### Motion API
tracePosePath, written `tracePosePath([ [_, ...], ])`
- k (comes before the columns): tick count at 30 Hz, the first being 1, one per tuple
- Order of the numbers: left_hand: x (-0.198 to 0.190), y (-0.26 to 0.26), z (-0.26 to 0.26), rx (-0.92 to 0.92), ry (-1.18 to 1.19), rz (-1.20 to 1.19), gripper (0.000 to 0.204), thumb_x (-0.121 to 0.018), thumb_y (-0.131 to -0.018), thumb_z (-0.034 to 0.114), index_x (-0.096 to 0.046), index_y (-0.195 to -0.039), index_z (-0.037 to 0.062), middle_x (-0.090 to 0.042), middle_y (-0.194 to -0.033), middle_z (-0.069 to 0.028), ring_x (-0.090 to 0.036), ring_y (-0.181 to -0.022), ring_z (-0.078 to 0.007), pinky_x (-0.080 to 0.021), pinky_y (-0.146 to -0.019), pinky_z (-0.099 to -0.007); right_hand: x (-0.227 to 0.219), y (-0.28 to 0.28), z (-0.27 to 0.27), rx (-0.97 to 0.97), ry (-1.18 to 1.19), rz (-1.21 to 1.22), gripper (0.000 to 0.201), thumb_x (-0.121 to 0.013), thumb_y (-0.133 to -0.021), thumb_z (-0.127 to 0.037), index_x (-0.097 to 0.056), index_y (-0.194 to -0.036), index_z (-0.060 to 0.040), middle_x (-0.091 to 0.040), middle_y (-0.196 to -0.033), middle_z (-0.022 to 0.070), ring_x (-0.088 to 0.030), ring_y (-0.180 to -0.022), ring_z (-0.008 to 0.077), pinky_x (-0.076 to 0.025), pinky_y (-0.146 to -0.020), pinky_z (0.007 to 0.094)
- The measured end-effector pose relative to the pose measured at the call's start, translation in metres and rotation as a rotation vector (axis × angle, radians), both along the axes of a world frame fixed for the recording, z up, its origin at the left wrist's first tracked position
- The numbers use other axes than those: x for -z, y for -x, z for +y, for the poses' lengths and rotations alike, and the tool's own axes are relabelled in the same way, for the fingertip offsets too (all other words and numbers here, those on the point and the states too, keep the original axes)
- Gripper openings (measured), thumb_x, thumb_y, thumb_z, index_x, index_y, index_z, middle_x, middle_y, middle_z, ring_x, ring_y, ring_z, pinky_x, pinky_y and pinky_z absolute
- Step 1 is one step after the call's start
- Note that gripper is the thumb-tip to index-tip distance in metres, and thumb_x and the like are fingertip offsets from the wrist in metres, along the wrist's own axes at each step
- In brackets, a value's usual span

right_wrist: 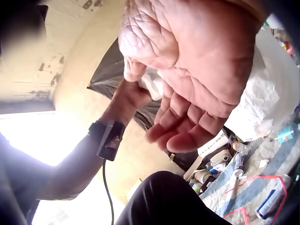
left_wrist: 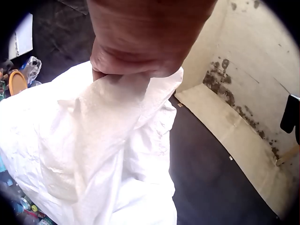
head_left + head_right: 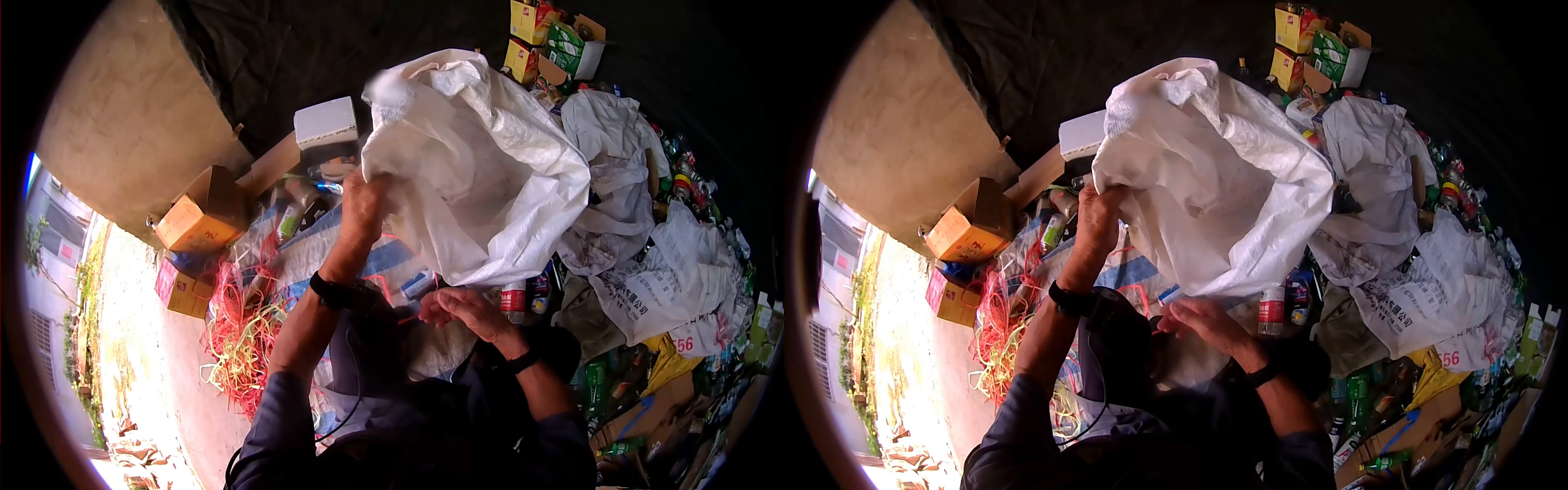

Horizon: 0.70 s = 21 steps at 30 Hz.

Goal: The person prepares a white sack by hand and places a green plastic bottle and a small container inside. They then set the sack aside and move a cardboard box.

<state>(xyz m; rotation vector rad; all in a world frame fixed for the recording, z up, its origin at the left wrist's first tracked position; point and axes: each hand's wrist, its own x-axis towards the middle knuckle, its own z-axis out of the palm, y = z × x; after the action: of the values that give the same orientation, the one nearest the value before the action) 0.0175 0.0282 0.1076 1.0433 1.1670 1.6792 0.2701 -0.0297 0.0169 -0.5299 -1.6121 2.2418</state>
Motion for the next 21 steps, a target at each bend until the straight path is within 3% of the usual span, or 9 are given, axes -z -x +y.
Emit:
tracePosePath([
  [1,0.004,0.001,-0.002,0.012,-0.001,0.041,0.027,-0.053,-0.083,0.002,-0.069,-0.104,-0.0018,-0.071,-0.099,-0.0083,-0.068,-0.086,-0.0185,-0.053,-0.078,-0.0299,-0.006,-0.003,-0.006,-0.042,0.014,0.006,0.039,-0.055,-0.102,-0.031,-0.061,-0.121,0.0033,-0.07,-0.107,0.0112,-0.065,-0.097,0.0151,-0.052,-0.085,0.0296],
  [2,0.008,0.001,-0.004,0.024,-0.002,0.083,0.028,-0.052,-0.084,0.002,-0.069,-0.106,-0.0015,-0.071,-0.1,-0.0079,-0.068,-0.086,-0.0182,-0.053,-0.078,-0.03,-0.013,-0.007,-0.012,-0.043,0.014,0.005,0.039,-0.055,-0.102,-0.031,-0.061,-0.121,0.0033,-0.07,-0.107,0.0112,-0.065,-0.097,0.0151,-0.052,-0.085,0.0296],
  [5,0.027,-0.004,-0.009,-0.018,0.058,0.11,0.028,-0.053,-0.086,0.004,-0.069,-0.107,-0.002,-0.071,-0.1,-0.0071,-0.066,-0.087,-0.017,-0.052,-0.08,-0.03,-0.042,-0.023,-0.021,0.071,-0.412,0.03,0.03,-0.064,-0.096,-0.007,-0.059,-0.123,0.0043,-0.071,-0.101,0.01,-0.067,-0.087,0.0138,-0.053,-0.08,0.0264],
  [7,0.035,-0.006,-0.013,0.009,0.084,0.128,0.027,-0.053,-0.086,0.004,-0.069,-0.107,-0.0018,-0.071,-0.1,-0.0068,-0.066,-0.088,-0.0168,-0.051,-0.08,-0.0301,-0.052,-0.03,-0.017,0.511,-0.534,0.014,0.033,-0.064,-0.094,-0.005,-0.058,-0.126,0.0029,-0.07,-0.103,0.0101,-0.066,-0.089,0.0139,-0.053,-0.081,0.0264],
  [8,0.039,-0.006,-0.014,0.038,0.109,0.152,0.027,-0.054,-0.086,0.005,-0.069,-0.108,-0.0016,-0.07,-0.1,-0.0065,-0.066,-0.088,-0.0166,-0.051,-0.081,-0.0302,-0.066,-0.032,-0.01,0.741,-0.78,-0.046,0.038,-0.066,-0.09,-0.004,-0.057,-0.126,0.0027,-0.069,-0.107,0.0123,-0.066,-0.093,0.0179,-0.052,-0.082,0.0289],
  [10,0.045,-0.007,-0.016,0.073,0.124,0.17,0.026,-0.055,-0.087,0.006,-0.07,-0.107,-0.0011,-0.071,-0.1,-0.006,-0.065,-0.088,-0.0152,-0.05,-0.081,-0.0298,-0.07,-0.04,0.01,1.095,-1.297,-0.306,0.067,-0.08,-0.078,-0.013,-0.049,-0.135,0.0025,-0.055,-0.132,0.0215,-0.054,-0.119,0.0367,-0.043,-0.099,0.0443],
  [15,0.034,-0.019,-0.028,0.219,0.179,0.186,0.024,-0.056,-0.088,0.007,-0.071,-0.106,0.0009,-0.071,-0.095,-0.0024,-0.064,-0.089,-0.0112,-0.049,-0.079,-0.0287,-0.074,-0.045,0.046,1.233,-1.352,-0.71,0.098,-0.086,-0.069,-0.023,-0.032,-0.148,0.0006,-0.035,-0.149,0.0268,-0.038,-0.135,0.0429,-0.03,-0.109,0.054],
  [19,0.038,-0.026,-0.032,0.26,0.145,0.234,0.026,-0.052,-0.086,0.01,-0.07,-0.103,0.001,-0.065,-0.078,0.0034,-0.054,-0.068,-0.0056,-0.043,-0.059,-0.0244,-0.068,-0.053,0.069,1.239,-1.403,-0.683,0.098,-0.083,-0.07,-0.016,-0.028,-0.15,-0.0007,-0.041,-0.146,0.0282,-0.04,-0.135,0.0402,-0.034,-0.107,0.0497],
  [21,0.057,-0.019,-0.028,0.234,0.11,0.32,0.026,-0.052,-0.085,0.008,-0.071,-0.103,0.0018,-0.064,-0.078,0.003,-0.053,-0.067,-0.0051,-0.042,-0.058,-0.0231,-0.066,-0.06,0.079,1.06,-1.077,-0.639,0.071,-0.074,-0.077,-0.014,-0.044,-0.14,0.0011,-0.05,-0.136,0.0301,-0.05,-0.125,0.0387,-0.041,-0.1,0.0444],
])
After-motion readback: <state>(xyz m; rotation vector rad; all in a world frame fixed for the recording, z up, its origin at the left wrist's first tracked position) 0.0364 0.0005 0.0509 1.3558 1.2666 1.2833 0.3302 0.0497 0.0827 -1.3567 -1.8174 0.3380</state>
